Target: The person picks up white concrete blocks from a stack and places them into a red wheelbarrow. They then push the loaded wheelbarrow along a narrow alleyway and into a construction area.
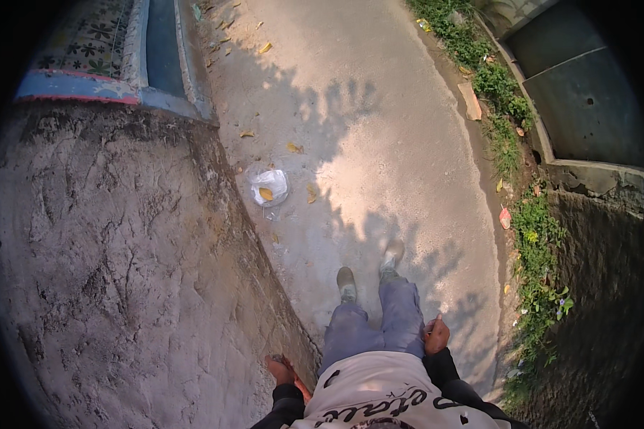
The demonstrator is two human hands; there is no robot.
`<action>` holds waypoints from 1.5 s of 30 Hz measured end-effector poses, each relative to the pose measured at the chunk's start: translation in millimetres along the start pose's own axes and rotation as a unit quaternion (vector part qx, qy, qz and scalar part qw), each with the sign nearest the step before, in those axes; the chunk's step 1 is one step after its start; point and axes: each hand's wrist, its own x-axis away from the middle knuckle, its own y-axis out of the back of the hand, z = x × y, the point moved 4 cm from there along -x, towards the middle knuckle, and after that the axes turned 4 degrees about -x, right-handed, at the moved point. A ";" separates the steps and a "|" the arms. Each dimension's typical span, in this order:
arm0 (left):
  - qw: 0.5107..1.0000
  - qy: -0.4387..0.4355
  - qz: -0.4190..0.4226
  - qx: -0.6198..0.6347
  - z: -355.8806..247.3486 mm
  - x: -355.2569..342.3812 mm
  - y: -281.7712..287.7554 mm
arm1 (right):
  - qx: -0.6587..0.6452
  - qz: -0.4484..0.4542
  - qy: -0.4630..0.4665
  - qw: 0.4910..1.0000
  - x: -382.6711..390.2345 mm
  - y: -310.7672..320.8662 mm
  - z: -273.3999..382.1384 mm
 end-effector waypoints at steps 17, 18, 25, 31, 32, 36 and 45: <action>0.983 -0.088 -0.090 -0.135 -103.2 124.1 -317.9 | -0.199 -0.110 -0.303 0.926 -221.5 85.4 15.0; 0.982 -0.096 -0.093 -0.136 -115.9 136.6 -334.2 | -0.177 -0.096 -0.317 0.927 -243.4 85.1 29.9; 0.969 -0.145 -0.050 -0.192 -223.1 215.5 -477.2 | -0.217 -0.056 -0.268 0.937 -358.3 89.8 205.9; 0.962 -0.158 -0.042 -0.221 -320.7 261.6 -567.0 | -0.211 -0.045 -0.263 0.940 -434.1 80.5 337.7; 0.960 -0.162 -0.041 -0.224 -339.0 269.0 -579.2 | -0.211 -0.042 -0.262 0.941 -447.0 78.5 357.3; 0.955 -0.180 -0.030 -0.234 -418.3 292.5 -642.1 | -0.214 -0.040 -0.252 0.943 -507.8 72.2 441.1; 0.942 -0.208 -0.009 -0.262 -580.0 329.1 -784.1 | -0.225 -0.036 -0.225 0.947 -641.1 55.0 617.2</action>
